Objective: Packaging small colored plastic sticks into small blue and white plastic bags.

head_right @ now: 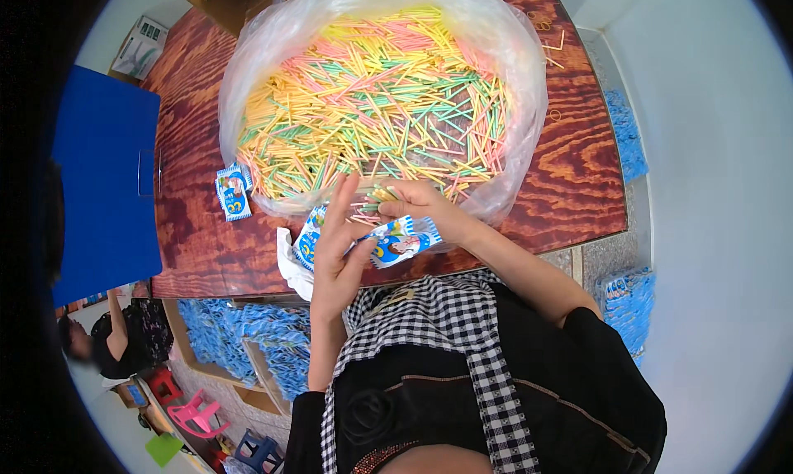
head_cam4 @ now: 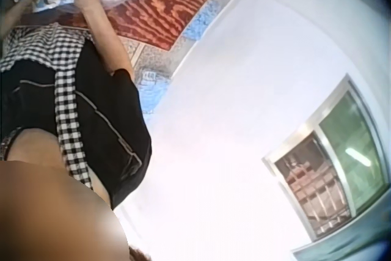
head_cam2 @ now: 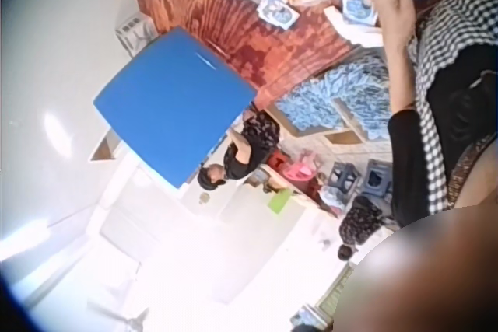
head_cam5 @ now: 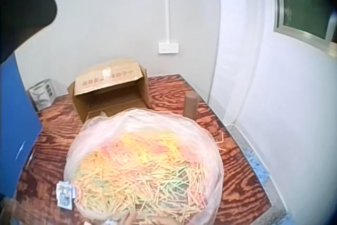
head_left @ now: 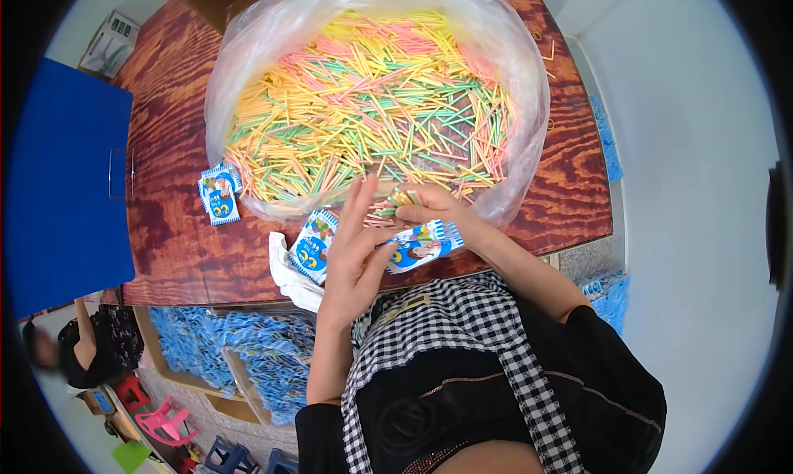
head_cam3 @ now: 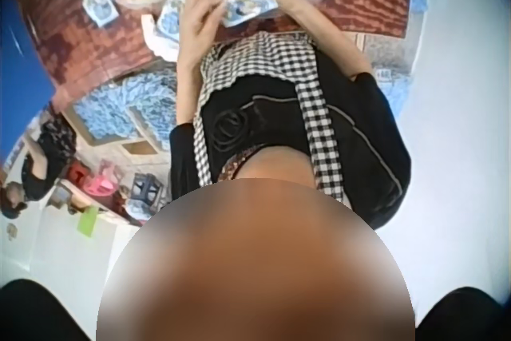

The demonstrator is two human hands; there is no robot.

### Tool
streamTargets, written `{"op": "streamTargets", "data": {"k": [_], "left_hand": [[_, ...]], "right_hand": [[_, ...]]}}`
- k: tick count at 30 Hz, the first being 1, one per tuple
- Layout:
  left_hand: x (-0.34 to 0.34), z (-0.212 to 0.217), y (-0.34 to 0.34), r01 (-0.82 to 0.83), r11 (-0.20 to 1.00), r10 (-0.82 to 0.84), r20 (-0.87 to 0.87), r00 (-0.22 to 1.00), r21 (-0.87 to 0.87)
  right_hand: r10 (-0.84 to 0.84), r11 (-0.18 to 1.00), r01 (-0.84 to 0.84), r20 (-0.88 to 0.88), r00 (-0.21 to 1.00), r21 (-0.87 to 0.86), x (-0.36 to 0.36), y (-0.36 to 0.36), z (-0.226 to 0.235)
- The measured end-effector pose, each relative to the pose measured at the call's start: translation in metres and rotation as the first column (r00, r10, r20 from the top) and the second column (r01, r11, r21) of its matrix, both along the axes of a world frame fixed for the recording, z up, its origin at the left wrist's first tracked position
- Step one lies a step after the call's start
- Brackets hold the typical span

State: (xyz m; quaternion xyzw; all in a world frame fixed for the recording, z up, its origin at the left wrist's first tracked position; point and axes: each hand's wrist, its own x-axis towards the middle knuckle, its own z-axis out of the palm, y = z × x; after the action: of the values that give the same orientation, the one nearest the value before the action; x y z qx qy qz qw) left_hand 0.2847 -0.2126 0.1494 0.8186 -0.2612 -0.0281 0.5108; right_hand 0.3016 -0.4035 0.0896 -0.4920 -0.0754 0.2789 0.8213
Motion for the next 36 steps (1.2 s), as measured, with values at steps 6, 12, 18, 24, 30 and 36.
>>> {"op": "streamTargets", "data": {"k": [6,12,18,24,30,36], "left_hand": [[-0.011,-0.008,0.023,-0.125,0.976,0.099,-0.147,0.984,-0.181],[-0.019,-0.027,0.055,-0.344,0.868,0.236,-0.312,0.92,-0.359],[-0.018,-0.051,0.068,-0.534,0.721,0.364,-0.414,0.834,-0.442],[-0.016,-0.042,0.056,-0.505,0.699,0.281,-0.455,0.845,-0.507],[-0.015,-0.041,0.056,-0.5,0.704,0.28,-0.45,0.848,-0.504],[-0.016,-0.042,0.057,-0.497,0.695,0.284,-0.437,0.853,-0.519]], "right_hand": [[-0.04,0.994,0.05,0.104,0.994,-0.102,0.001,0.003,0.009],[-0.018,0.992,0.032,0.116,0.993,-0.124,0.001,0.002,0.022],[-0.047,0.986,0.071,0.157,0.986,-0.149,-0.002,0.004,0.021],[0.026,0.967,0.06,0.334,0.942,-0.246,-0.001,0.001,0.011],[0.059,0.971,0.013,0.292,0.955,-0.238,-0.002,0.001,0.015],[0.048,0.975,0.022,0.305,0.951,-0.221,-0.003,0.002,0.016]]}}
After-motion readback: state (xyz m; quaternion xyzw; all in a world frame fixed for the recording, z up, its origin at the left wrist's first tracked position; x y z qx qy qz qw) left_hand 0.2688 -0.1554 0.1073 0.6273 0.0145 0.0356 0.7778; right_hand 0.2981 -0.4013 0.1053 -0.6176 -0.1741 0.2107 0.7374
